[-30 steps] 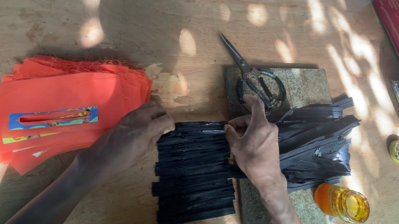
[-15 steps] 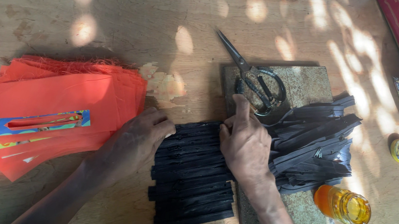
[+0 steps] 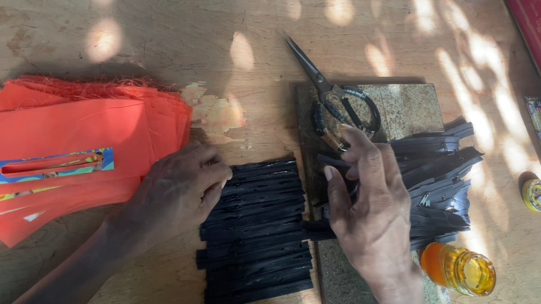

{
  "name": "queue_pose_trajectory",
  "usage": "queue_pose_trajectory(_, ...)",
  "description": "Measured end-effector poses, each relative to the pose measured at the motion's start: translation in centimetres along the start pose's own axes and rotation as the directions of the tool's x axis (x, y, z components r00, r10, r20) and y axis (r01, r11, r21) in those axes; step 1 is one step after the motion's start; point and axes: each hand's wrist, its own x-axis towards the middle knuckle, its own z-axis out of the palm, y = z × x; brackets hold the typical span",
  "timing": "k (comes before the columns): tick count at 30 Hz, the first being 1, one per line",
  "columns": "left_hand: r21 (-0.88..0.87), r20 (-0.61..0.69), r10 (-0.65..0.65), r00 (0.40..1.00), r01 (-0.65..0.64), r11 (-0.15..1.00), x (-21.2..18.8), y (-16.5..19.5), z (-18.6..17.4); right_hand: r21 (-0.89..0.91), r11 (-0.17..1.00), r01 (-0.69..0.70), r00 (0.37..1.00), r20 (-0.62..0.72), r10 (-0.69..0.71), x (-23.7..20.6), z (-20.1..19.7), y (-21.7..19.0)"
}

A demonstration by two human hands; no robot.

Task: The person repeatedly applies a yellow adhesive from a small jar onto black zipper strips using their right index finger. They smooth the adhesive along the zipper teeth and then place the treated strip onto a growing stack on the table.

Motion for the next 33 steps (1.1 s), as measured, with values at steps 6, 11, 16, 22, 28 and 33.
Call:
queue_pose_trajectory(6, 0.042, -0.059, 0.017, 0.998, -0.015, 0.999, 0.3, 1.0, -0.7, 0.013, 1.0, -0.003, 1.0, -0.018, 0.004, -0.3, -1.9, 0.0)
queue_pose_trajectory(11, -0.012, -0.03, -0.023, 0.999, 0.022, 1.0, 0.6, 3.3, -1.0, -0.022, 0.998, -0.054, 0.995, -0.083, 0.052, -1.5, -5.4, 0.1)
queue_pose_trajectory(16, -0.122, 0.001, 0.195, 0.981, -0.193, 0.974, 2.4, 6.6, 1.5, 0.014, 0.985, -0.171, 0.969, -0.181, 0.171, -3.2, -8.7, 0.0)
queue_pose_trajectory(22, -0.268, 0.051, 0.362, 0.931, -0.336, 0.903, 4.3, 11.2, 6.6, -0.077, 0.97, -0.233, 0.952, -0.22, 0.211, -5.9, -11.3, 0.1)
queue_pose_trajectory(28, -0.125, 0.022, 0.452, 0.892, -0.446, 0.886, 7.7, 15.5, 11.9, -0.036, 0.949, -0.315, 0.921, -0.253, 0.296, -8.9, -12.9, 1.0)
queue_pose_trajectory(33, -0.049, -0.025, 0.372, 0.928, -0.373, 0.926, 10.6, 17.5, 13.8, -0.045, 0.935, -0.351, 0.901, -0.29, 0.324, -11.3, -13.3, 2.0)
